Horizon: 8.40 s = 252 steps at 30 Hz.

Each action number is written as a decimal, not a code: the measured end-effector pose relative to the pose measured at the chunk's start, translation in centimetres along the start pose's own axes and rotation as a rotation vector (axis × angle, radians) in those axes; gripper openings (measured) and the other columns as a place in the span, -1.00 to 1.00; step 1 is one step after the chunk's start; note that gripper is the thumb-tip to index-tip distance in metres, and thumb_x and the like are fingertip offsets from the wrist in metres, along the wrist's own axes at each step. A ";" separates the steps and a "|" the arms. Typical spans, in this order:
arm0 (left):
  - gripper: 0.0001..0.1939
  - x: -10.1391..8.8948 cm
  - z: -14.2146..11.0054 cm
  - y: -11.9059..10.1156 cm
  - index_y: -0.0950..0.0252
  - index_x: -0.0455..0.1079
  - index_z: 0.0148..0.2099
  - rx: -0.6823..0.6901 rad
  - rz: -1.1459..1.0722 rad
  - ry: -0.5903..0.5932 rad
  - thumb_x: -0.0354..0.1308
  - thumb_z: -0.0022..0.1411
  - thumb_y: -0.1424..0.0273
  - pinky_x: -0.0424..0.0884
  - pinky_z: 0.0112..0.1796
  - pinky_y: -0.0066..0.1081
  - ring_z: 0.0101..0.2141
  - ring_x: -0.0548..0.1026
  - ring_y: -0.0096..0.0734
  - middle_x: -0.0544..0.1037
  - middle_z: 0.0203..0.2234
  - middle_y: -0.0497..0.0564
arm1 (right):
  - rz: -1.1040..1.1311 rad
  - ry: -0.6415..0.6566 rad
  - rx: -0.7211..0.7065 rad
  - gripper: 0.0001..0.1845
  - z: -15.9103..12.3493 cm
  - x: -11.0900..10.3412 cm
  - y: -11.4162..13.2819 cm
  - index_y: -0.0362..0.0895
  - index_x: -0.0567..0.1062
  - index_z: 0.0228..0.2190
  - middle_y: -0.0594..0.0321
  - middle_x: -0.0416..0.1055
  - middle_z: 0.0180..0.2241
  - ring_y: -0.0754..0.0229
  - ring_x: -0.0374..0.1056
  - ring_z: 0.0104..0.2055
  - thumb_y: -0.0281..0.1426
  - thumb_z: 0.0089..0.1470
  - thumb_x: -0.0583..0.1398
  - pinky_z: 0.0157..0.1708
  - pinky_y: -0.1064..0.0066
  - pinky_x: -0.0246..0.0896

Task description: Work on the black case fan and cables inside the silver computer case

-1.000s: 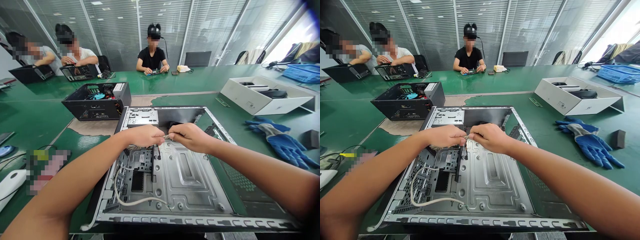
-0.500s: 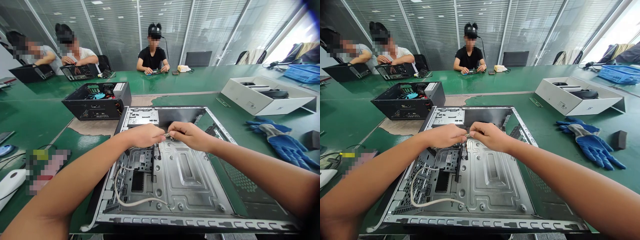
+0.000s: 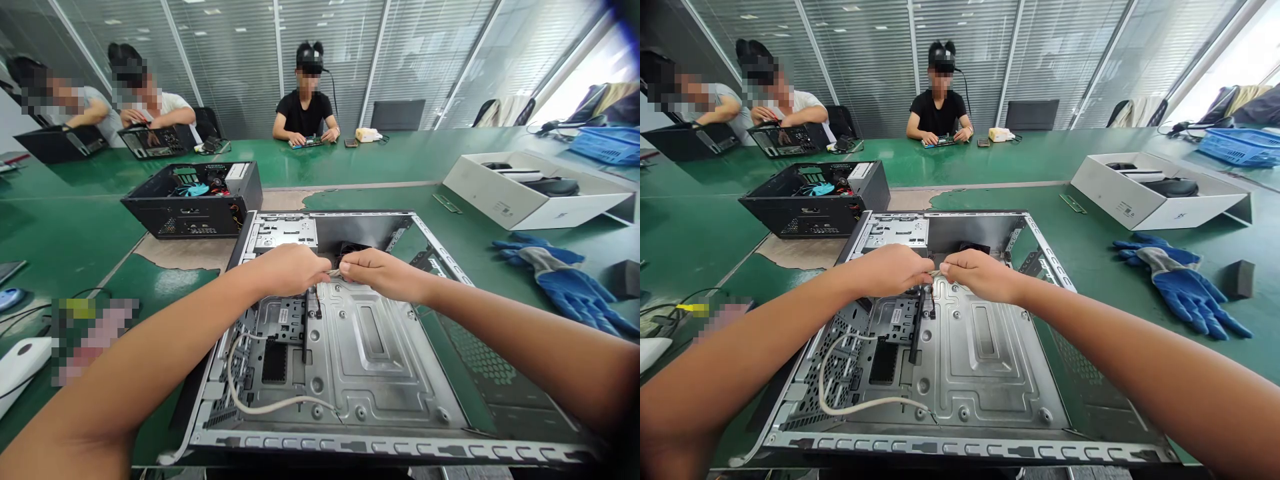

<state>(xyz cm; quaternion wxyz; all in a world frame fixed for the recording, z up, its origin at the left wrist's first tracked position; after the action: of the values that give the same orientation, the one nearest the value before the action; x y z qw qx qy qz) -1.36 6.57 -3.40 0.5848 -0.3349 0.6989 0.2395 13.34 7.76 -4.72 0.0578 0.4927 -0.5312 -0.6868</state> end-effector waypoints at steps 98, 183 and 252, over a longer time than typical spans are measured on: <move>-0.67 0.2 0.1 0.0 0.26 0.36 -0.30 0.027 -0.100 0.005 -0.09 0.41 0.20 0.03 -0.47 -0.36 -0.55 0.21 -0.40 0.34 -0.57 -0.03 | -0.394 -0.013 -0.109 -0.59 0.4 0.8 0.4 -0.07 0.16 -0.52 0.38 0.08 -0.60 0.29 0.00 -0.53 -0.16 0.33 -0.12 -0.47 0.39 -0.08; -0.73 0.7 -0.6 0.1 0.27 0.30 -0.38 0.041 -0.377 0.271 -0.04 0.35 0.27 0.23 -0.41 -0.40 -0.52 0.44 -0.45 0.49 -0.58 -0.07 | -0.376 0.057 -0.143 -0.54 0.4 2.1 0.6 -0.08 0.11 -0.55 0.37 0.08 -0.58 0.30 -0.03 -0.52 -0.12 0.33 -0.10 -0.47 0.39 -0.12; -0.66 1.2 -0.5 -0.3 0.28 0.46 -0.21 0.089 -0.119 0.247 -0.07 0.39 0.23 0.14 -0.46 -0.37 -0.51 0.34 -0.36 0.49 -0.47 0.06 | -0.126 0.147 -0.026 -0.60 0.8 3.1 0.4 -0.08 0.19 -0.54 0.38 0.05 -0.56 0.29 -0.01 -0.49 -0.17 0.30 -0.07 -0.47 0.42 -0.05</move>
<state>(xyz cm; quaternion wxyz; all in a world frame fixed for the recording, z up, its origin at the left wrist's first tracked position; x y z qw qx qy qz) -1.52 5.80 -4.45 0.5218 -0.3764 0.7544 0.1304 10.96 6.29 -6.30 0.0599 0.5735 -0.4845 -0.6579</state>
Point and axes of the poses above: each hand's wrist, its own z-axis towards the middle knuckle, its own x-axis out of the palm, y = z × x, the point moved 5 cm from there along z, towards the middle knuckle
